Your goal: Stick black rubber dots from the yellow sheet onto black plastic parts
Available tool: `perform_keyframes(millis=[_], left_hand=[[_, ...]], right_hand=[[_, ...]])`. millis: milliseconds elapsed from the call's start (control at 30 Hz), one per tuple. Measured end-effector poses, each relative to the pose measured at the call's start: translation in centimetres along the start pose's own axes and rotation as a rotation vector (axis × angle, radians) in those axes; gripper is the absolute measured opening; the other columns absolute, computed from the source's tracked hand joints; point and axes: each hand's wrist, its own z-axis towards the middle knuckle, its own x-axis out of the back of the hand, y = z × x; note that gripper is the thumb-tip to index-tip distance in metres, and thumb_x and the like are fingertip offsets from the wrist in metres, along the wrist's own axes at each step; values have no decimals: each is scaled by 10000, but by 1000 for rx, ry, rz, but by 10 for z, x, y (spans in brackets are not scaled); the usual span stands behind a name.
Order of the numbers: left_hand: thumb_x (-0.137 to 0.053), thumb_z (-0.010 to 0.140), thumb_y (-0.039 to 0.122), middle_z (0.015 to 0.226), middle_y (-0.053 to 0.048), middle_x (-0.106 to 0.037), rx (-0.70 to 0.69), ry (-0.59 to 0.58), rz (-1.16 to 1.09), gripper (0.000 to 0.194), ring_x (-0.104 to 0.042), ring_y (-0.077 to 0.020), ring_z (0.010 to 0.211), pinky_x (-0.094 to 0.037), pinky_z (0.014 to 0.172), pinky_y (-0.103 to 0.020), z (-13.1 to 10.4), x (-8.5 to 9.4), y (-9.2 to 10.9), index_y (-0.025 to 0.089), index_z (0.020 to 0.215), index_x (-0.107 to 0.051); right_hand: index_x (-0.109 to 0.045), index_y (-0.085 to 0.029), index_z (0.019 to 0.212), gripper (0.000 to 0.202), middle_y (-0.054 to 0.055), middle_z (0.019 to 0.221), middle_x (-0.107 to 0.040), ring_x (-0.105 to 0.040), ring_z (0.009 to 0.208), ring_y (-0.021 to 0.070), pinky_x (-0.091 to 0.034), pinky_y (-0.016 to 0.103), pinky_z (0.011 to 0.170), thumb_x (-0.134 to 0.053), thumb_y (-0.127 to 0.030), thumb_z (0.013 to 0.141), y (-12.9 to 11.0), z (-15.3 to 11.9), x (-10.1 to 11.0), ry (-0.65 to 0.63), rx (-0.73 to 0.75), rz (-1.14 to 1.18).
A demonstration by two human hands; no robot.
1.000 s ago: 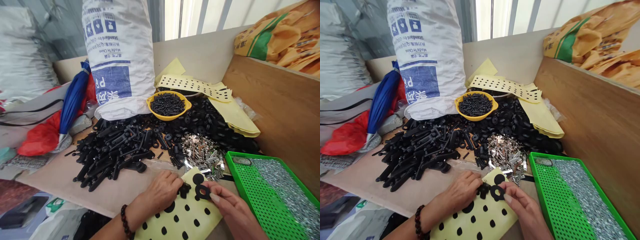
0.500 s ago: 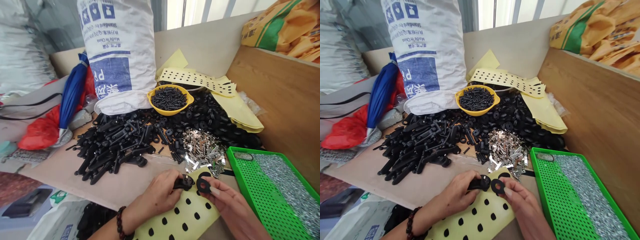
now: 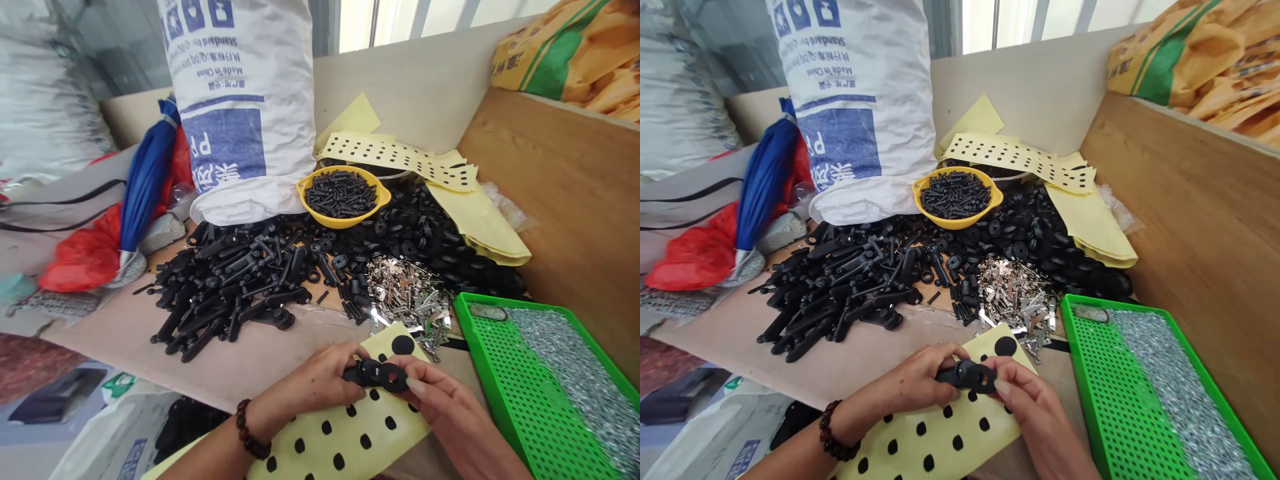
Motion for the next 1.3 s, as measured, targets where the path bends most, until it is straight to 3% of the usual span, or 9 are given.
perform_keyframes(millis=[200,500,800,1300], left_hand=[[-460,650,108,694,47,-517,62,-94,-243,465,-411,-68,531,-326,480,-165,4,-2,-4,162,1081,-628],[-437,626,113,753,31,-592,28,-59,-221,508,-428,-89,600,-343,558,-188,3,-2,-3,150,1079,-664],[-418,646,97,620,59,-453,-3,-67,-200,459,-374,-83,561,-298,534,-188,1,1,4,142,1029,-666],[-429,683,133,637,44,-439,33,-83,-201,396,-360,-91,563,-265,509,-194,-1,1,8,137,1004,-660]], right_hand=[[-535,-208,555,381,75,949,-636,-515,825,248,-388,310,670,-716,-526,663,3,1,3,3,52,-175],[-535,-211,570,316,55,866,-618,-506,781,230,-389,297,657,-696,-448,702,10,5,5,-25,81,-210],[-539,-212,583,306,45,850,-612,-513,782,224,-397,287,663,-683,-440,729,13,8,8,-39,112,-262],[-563,-208,572,299,53,836,-612,-546,778,226,-435,275,646,-683,-437,724,13,10,8,-37,147,-335]])
